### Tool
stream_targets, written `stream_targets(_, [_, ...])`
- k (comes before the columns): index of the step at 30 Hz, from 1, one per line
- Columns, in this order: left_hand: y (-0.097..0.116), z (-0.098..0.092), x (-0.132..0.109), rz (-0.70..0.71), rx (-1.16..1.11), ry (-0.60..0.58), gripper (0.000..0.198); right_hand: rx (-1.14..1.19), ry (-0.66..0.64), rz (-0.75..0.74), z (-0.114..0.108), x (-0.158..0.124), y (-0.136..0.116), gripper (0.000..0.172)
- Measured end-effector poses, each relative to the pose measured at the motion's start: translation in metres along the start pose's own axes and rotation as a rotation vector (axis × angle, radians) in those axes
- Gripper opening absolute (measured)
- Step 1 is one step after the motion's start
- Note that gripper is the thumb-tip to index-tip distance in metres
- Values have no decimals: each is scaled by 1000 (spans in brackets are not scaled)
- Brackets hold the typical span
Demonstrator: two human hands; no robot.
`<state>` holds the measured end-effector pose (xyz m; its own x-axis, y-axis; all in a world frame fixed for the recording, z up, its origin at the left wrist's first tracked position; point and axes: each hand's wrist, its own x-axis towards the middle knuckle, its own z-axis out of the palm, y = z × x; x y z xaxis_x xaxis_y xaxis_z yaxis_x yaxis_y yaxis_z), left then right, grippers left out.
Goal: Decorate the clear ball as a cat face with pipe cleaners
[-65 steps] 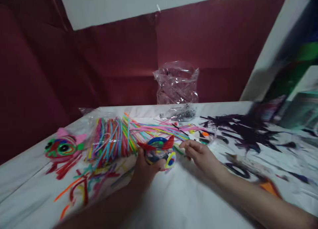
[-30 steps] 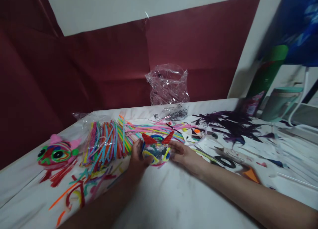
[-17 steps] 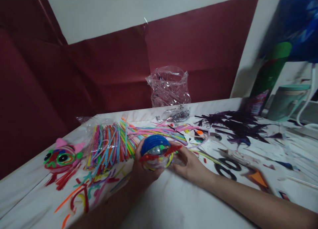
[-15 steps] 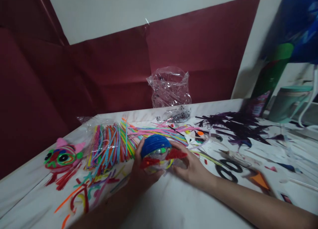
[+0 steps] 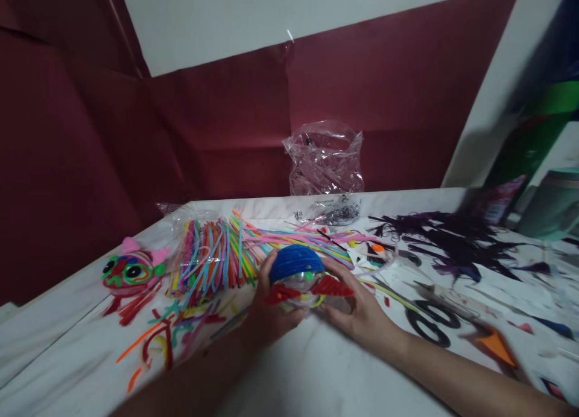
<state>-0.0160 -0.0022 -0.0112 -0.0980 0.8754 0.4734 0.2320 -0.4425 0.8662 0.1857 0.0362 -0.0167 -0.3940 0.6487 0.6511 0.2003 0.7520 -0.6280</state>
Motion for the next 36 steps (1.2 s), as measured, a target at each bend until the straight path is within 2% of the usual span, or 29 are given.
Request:
stream_targets(3, [-2, -1, 0, 22, 56, -74, 97, -18, 2, 5, -1, 1, -3, 58])
stream_targets(8, [1, 0, 4, 26, 88, 10, 92, 53, -28, 30, -8, 7, -9, 53])
stream_targets(10, [3, 2, 5, 34, 126, 46, 89, 43, 28, 44, -11, 11, -11, 45])
stream_targets(13, [3, 3, 6, 31, 164, 78, 88, -27, 139, 44, -15, 15, -12, 24])
stream_targets(15, [0, 3, 5, 34, 158, 67, 90, -53, 153, 7, -17, 16, -14, 15])
stream_targets(19, [-7, 1, 4, 101, 122, 13, 95, -65, 98, -150, -21, 19, -17, 19])
stream_targets(22, [-6, 1, 4, 91, 125, -26, 94, -80, 48, -221, -24, 21, -20, 16])
stream_targets(26, [-3, 1, 5, 56, 117, -5, 94, -103, 17, -237, -27, 23, -22, 15])
stream_targets(32, [-7, 2, 6, 124, 90, -32, 93, -150, -29, -275, -32, 24, -25, 18])
stream_targets(36, [-7, 3, 8, 114, 83, -43, 90, -173, -62, -276, -34, 26, -27, 19])
